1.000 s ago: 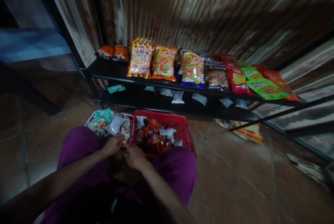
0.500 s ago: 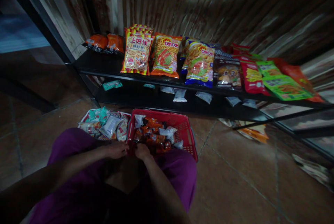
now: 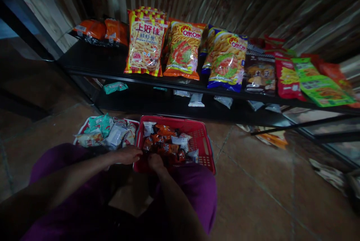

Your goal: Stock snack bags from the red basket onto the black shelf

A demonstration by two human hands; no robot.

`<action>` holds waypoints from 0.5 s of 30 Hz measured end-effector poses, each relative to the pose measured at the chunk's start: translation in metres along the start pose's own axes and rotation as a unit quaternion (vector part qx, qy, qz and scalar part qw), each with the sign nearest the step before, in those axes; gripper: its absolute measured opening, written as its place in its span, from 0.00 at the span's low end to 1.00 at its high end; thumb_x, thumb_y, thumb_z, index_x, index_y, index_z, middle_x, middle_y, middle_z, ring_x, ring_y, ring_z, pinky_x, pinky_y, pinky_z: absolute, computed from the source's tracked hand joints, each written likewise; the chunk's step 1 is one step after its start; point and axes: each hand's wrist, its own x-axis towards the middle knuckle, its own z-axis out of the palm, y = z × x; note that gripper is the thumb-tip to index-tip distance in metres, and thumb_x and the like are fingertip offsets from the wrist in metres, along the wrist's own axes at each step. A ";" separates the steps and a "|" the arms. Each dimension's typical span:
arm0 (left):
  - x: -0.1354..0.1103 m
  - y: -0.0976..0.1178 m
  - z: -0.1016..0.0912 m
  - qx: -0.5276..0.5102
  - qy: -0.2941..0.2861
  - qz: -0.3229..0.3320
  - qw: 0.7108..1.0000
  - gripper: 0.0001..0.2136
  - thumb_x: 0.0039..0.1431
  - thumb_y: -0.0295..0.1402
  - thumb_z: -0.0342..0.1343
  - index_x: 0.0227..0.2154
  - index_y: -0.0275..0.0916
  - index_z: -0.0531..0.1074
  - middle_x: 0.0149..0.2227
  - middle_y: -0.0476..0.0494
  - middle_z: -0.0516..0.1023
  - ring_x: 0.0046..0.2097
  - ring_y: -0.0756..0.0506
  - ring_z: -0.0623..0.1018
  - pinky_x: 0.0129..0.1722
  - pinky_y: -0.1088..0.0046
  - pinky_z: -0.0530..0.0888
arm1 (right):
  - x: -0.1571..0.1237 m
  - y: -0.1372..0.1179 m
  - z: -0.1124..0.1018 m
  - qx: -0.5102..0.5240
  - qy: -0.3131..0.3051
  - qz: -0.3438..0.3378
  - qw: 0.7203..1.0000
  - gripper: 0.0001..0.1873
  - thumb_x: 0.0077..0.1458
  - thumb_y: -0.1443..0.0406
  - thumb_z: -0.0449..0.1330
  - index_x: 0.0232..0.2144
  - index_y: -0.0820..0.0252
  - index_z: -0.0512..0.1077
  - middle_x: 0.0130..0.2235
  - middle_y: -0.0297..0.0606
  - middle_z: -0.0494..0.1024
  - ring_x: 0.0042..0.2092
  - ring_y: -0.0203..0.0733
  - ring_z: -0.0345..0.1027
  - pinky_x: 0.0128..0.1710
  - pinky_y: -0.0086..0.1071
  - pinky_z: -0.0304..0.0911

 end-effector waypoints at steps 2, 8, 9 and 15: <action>0.002 0.000 0.003 -0.007 -0.006 0.011 1.000 0.16 0.58 0.33 0.45 0.48 0.41 0.69 0.49 0.40 0.75 0.50 0.42 0.73 0.49 0.64 0.68 | 0.007 -0.001 0.002 0.010 0.003 0.007 1.000 0.16 0.59 0.66 0.49 0.41 0.60 0.75 0.44 0.43 0.78 0.45 0.40 0.72 0.41 0.25 0.61; 0.000 -0.001 0.009 -0.023 -0.025 0.009 0.999 0.16 0.58 0.32 0.45 0.48 0.40 0.69 0.49 0.39 0.74 0.51 0.41 0.73 0.50 0.61 0.67 | 0.024 0.010 -0.002 0.034 0.055 0.058 0.996 0.14 0.56 0.68 0.51 0.41 0.58 0.75 0.40 0.43 0.79 0.44 0.40 0.72 0.41 0.25 0.61; -0.001 0.000 0.009 -0.024 -0.029 0.013 0.999 0.16 0.58 0.32 0.46 0.48 0.40 0.69 0.49 0.38 0.74 0.51 0.40 0.73 0.50 0.61 0.67 | 0.027 0.015 -0.006 0.034 0.077 0.077 0.993 0.15 0.57 0.69 0.50 0.43 0.59 0.74 0.42 0.45 0.78 0.45 0.41 0.72 0.42 0.26 0.61; 0.000 0.002 0.012 -0.040 -0.034 0.031 0.998 0.17 0.57 0.32 0.46 0.48 0.40 0.69 0.49 0.37 0.73 0.50 0.40 0.73 0.50 0.61 0.67 | 0.039 0.062 -0.045 0.024 0.216 0.206 0.954 0.26 0.57 0.68 0.47 0.59 0.64 0.56 0.59 0.53 0.60 0.59 0.49 0.55 0.54 0.35 0.52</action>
